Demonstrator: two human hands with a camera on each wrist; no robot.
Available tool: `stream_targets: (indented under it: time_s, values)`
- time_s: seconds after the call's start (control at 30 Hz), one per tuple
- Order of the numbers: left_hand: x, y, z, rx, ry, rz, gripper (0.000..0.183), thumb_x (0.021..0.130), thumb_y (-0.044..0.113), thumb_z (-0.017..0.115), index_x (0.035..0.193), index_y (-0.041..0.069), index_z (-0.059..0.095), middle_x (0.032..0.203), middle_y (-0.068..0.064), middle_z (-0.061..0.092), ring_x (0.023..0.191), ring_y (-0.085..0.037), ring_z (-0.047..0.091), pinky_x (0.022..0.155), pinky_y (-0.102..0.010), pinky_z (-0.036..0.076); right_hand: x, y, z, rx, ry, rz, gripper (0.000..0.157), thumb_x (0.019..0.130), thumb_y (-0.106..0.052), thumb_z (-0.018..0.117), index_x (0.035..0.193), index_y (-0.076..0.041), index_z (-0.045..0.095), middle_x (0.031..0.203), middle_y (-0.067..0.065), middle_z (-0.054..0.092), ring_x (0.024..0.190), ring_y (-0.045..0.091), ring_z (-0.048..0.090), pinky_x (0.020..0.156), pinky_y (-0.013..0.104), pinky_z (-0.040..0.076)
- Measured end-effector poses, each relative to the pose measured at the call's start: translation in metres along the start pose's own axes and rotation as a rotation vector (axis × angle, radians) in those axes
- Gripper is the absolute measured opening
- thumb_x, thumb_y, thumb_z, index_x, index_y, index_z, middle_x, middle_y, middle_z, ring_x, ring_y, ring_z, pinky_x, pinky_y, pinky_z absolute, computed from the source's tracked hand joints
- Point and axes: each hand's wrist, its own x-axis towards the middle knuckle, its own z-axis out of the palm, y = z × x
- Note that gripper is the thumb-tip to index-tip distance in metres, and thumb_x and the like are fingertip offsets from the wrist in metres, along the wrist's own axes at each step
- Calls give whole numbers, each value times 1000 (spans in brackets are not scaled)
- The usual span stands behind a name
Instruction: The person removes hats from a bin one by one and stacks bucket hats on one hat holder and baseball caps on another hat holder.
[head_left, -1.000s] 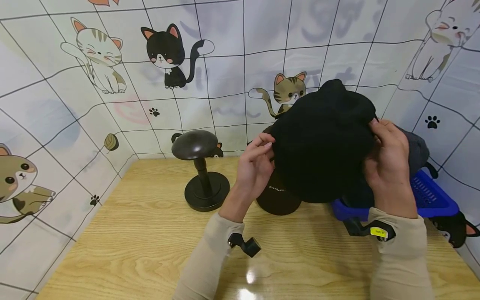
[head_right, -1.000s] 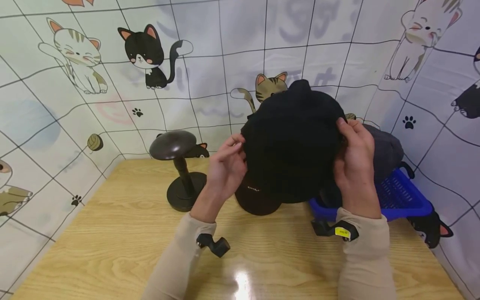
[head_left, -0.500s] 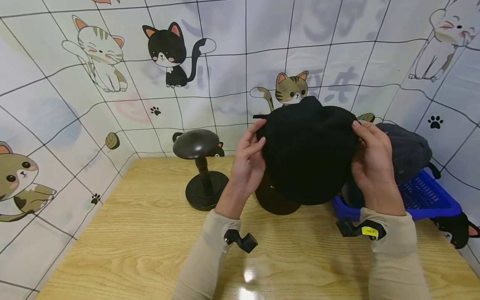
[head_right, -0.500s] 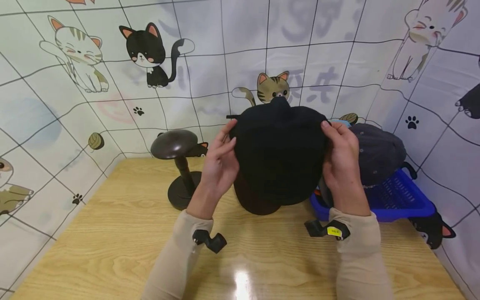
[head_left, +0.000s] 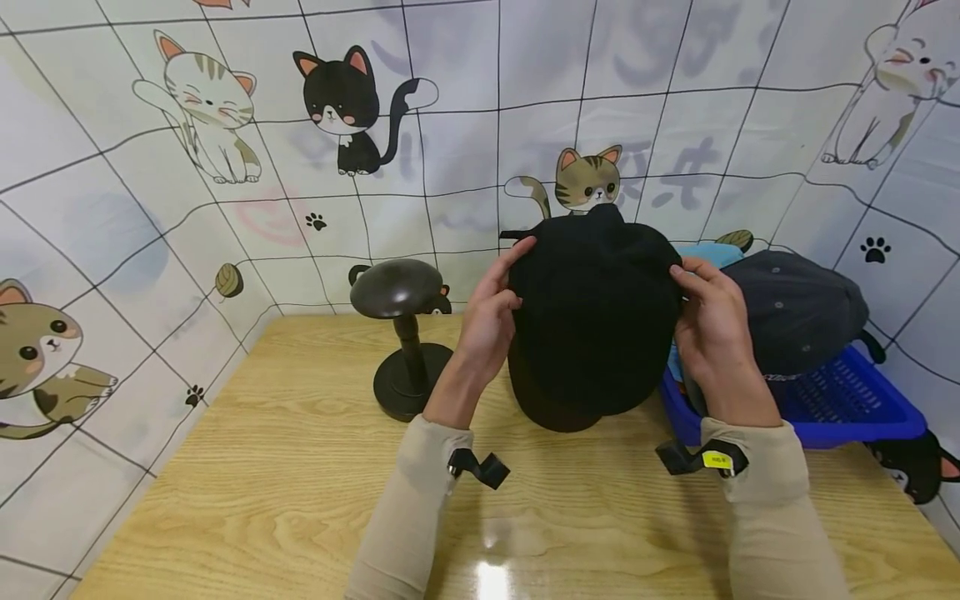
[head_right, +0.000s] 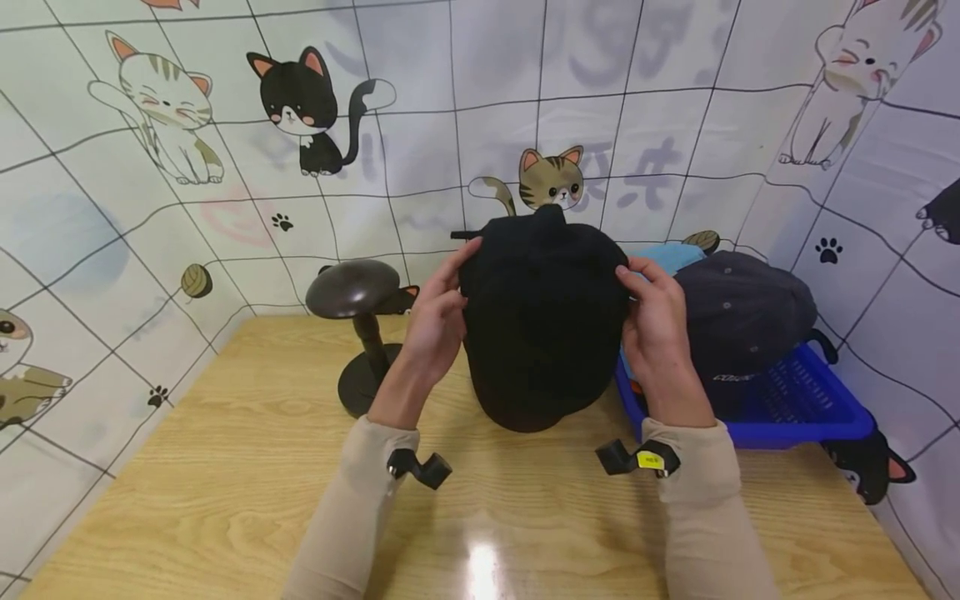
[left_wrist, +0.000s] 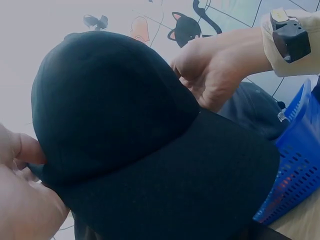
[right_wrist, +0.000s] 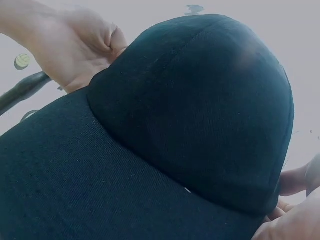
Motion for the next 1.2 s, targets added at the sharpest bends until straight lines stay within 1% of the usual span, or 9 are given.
stream_targets:
  time_s: [0.2,0.33,0.43,0.53,0.6,0.67,0.83,1.03,1.2]
  values:
    - [2,-4,-5,25,40,-2,77,89,-20,33,154,21,48,165,15,34,151,-13,37,104,-36,34,3,5,-2,10,4,29,15,106,-6,54,96,-8,66,104,0,55,89,14,54,79,22,50]
    - [3,-8,-8,11,71,-7,73,92,-22,37,153,17,46,170,10,24,159,-16,20,118,-43,33,5,8,-3,51,17,32,23,107,-2,49,95,-7,67,103,0,56,92,14,53,81,21,49]
    - [4,-10,-9,-6,105,-6,71,94,-21,41,151,21,46,168,2,28,154,-20,33,118,-43,38,6,8,-6,46,18,55,23,107,-3,47,97,-8,66,102,-1,58,88,13,54,80,22,48]
    - [5,-11,-9,-24,154,6,68,96,-19,44,147,26,47,155,-3,40,131,-22,56,103,-31,50,6,8,-9,-24,16,99,15,108,-9,49,106,-13,64,101,-3,60,81,12,55,73,25,47]
    - [6,-12,-9,-41,184,20,65,96,-19,46,144,26,49,144,-4,46,118,-21,61,92,-25,54,6,8,-10,-86,14,131,11,108,-15,51,115,-17,60,101,-5,60,79,12,55,68,26,45]
    - [6,-13,-9,-66,205,45,61,97,-19,48,141,24,51,134,-3,51,113,-20,63,88,-24,56,5,9,-12,-154,12,150,13,109,-20,50,121,-21,56,101,-6,59,77,11,53,65,27,41]
    - [7,-18,-11,-99,237,113,47,98,-14,57,134,16,56,122,-2,60,111,-19,65,92,-25,56,5,11,-12,-296,29,167,25,110,-26,47,135,-26,51,103,-10,60,81,9,55,67,25,42]
    - [8,-21,-10,-81,293,126,36,98,-9,61,126,13,63,129,-6,61,117,-21,64,95,-25,54,3,12,-10,-583,75,145,54,109,-18,37,163,-15,32,117,-13,51,97,5,55,78,19,49]
    - [7,-21,-10,-53,324,92,38,99,-8,61,131,11,64,143,-6,59,132,-22,59,100,-26,53,4,12,-8,-629,47,149,60,106,-9,37,165,-11,26,122,-15,50,104,2,54,83,18,48]
